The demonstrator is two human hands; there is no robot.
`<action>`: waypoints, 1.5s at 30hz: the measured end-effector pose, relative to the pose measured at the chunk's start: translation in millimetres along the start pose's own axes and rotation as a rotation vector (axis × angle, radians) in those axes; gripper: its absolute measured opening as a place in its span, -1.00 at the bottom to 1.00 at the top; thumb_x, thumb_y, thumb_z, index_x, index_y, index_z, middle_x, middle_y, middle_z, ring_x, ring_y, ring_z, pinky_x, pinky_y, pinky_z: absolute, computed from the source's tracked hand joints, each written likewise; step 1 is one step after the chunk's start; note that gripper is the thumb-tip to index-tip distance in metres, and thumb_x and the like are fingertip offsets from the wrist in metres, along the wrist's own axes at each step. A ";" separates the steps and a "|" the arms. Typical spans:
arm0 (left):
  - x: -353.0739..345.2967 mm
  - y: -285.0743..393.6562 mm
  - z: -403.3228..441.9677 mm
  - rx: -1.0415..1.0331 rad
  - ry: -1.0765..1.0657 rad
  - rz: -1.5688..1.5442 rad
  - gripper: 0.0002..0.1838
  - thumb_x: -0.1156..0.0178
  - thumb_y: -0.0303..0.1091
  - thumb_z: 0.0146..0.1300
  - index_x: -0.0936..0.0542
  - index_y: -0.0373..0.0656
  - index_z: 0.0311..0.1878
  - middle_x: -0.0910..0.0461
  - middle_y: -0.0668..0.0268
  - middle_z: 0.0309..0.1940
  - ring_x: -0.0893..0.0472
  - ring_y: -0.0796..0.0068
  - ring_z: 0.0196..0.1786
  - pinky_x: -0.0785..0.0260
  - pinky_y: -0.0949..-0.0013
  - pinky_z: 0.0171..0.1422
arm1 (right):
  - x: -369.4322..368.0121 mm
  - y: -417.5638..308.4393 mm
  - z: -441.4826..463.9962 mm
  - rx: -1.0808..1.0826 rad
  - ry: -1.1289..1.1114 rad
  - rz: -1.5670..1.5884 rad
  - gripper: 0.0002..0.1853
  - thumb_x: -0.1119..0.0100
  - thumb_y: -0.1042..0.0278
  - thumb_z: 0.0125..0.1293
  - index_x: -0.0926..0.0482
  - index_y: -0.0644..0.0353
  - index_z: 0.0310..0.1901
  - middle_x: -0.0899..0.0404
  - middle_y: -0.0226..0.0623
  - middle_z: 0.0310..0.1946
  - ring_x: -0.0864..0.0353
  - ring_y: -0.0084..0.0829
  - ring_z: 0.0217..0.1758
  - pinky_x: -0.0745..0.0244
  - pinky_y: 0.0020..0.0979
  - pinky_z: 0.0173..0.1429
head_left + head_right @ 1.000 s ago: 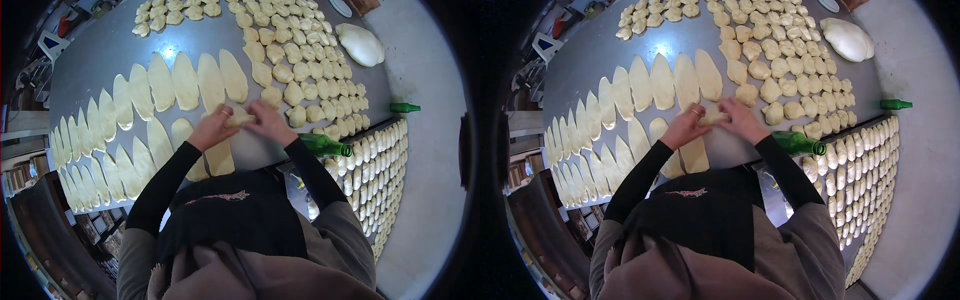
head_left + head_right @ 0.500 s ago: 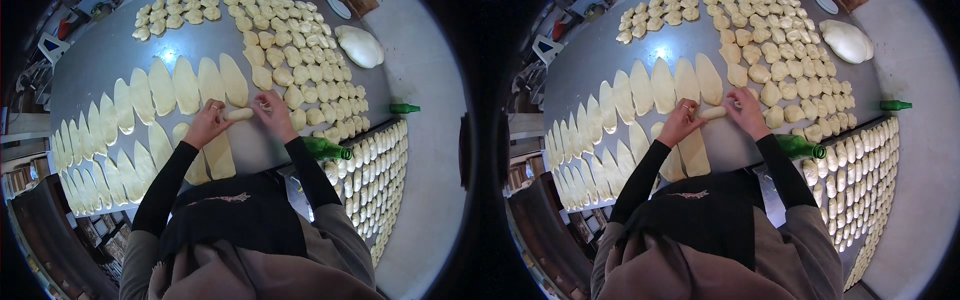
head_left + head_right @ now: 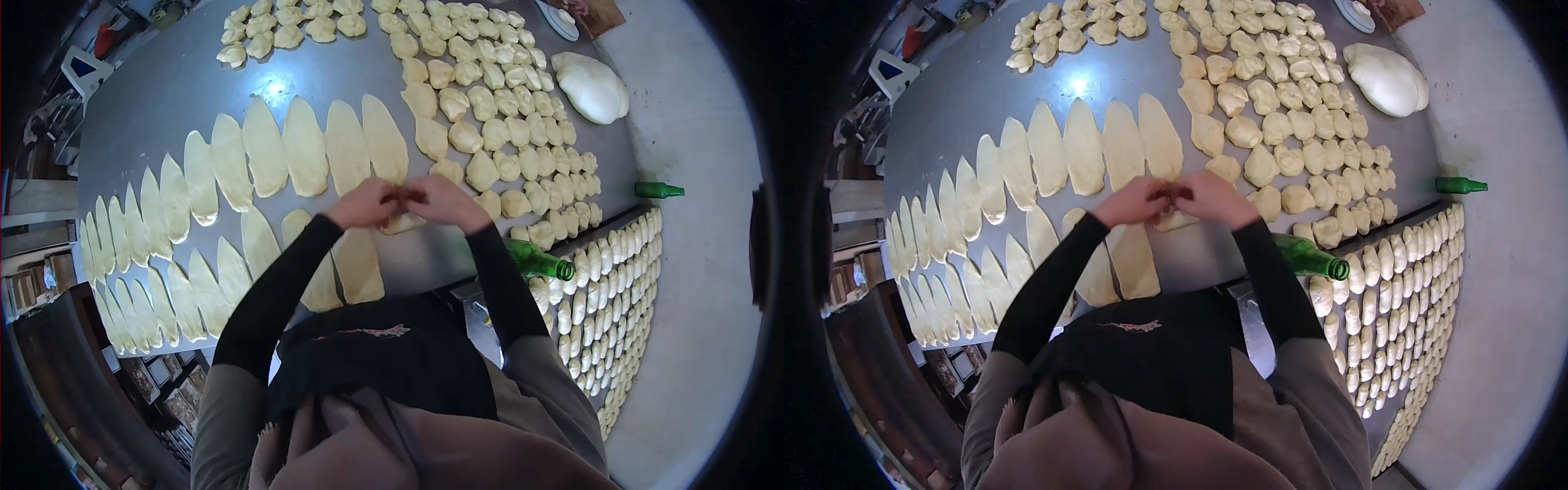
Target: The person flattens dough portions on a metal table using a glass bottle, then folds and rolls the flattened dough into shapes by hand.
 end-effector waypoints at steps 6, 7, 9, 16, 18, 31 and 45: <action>51.9 0.7 32.2 0.048 0.210 -0.178 -0.82 -0.18 -0.39 0.15 -0.56 -0.32 -0.27 -0.58 0.25 -0.47 -0.48 0.45 -0.55 -0.38 0.46 -0.38 | 39.7 9.6 62.6 -0.067 0.210 0.011 -0.83 -0.23 0.45 0.02 -0.59 0.22 -0.29 -0.58 -0.39 -0.42 -0.41 -0.41 -0.46 -0.37 -0.45 -0.29; 54.9 2.7 31.2 -0.038 0.267 -0.060 -0.82 -0.19 -0.40 0.14 -0.56 -0.33 -0.26 -0.58 0.26 -0.48 -0.49 0.45 -0.54 -0.39 0.45 -0.37 | 41.9 8.0 65.2 -0.054 0.195 -0.021 -0.82 -0.23 0.45 0.02 -0.60 0.22 -0.28 -0.59 -0.40 -0.39 -0.42 -0.40 -0.44 -0.37 -0.44 -0.28; 56.4 6.2 29.9 -0.210 0.375 0.173 -0.81 -0.22 -0.42 0.12 -0.57 -0.33 -0.24 -0.57 0.27 -0.48 -0.49 0.44 -0.51 -0.39 0.44 -0.34 | 44.4 5.8 67.3 -0.034 0.163 -0.086 -0.81 -0.22 0.45 0.02 -0.61 0.22 -0.26 -0.62 -0.41 -0.32 -0.44 -0.39 -0.41 -0.39 -0.44 -0.25; 84.6 -11.2 53.6 -0.179 0.365 0.200 -0.73 -0.32 -0.38 0.01 -0.55 -0.30 -0.24 -0.55 0.22 -0.43 -0.53 0.35 -0.41 -0.40 0.37 -0.27 | 44.7 32.2 97.4 0.090 0.322 0.046 -0.80 -0.28 0.42 -0.01 -0.59 0.19 -0.28 -0.58 -0.39 -0.30 -0.45 -0.43 -0.35 -0.37 -0.46 -0.21; 79.3 -5.2 48.5 -0.369 0.398 0.322 -0.73 -0.32 -0.38 0.01 -0.54 -0.30 -0.24 -0.54 0.21 -0.39 -0.54 0.33 -0.39 -0.40 0.37 -0.26 | 52.5 3.1 89.3 -0.016 0.188 -0.049 -0.81 -0.26 0.44 0.00 -0.59 0.19 -0.28 -0.57 -0.38 -0.29 -0.46 -0.44 -0.32 -0.37 -0.46 -0.18; 106.0 -18.8 65.1 -0.338 0.405 0.416 -0.67 -0.32 -0.45 0.03 -0.51 -0.25 -0.11 -0.52 0.26 -0.26 -0.51 0.37 -0.29 -0.41 0.39 -0.13 | 61.9 24.3 126.5 0.040 0.047 -0.011 -0.76 -0.25 0.41 0.08 -0.57 0.18 -0.16 -0.56 -0.37 -0.31 -0.49 -0.45 -0.33 -0.40 -0.47 -0.19; 152.2 -21.2 83.7 -0.264 0.748 0.491 -0.68 -0.28 -0.41 0.12 -0.53 -0.22 -0.04 -0.45 0.25 -0.08 -0.53 0.34 -0.34 -0.43 0.37 -0.17 | 85.9 33.1 146.8 0.081 0.375 0.077 -0.69 -0.26 0.40 0.11 -0.58 0.19 -0.07 -0.58 -0.37 -0.26 -0.50 -0.45 -0.32 -0.43 -0.49 -0.13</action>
Point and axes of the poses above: each hand's wrist, its own z-axis towards the middle knuckle, its own x-axis out of the back of the hand, y = z × x, the point moved 1 cm from there along z, towards the middle knuckle
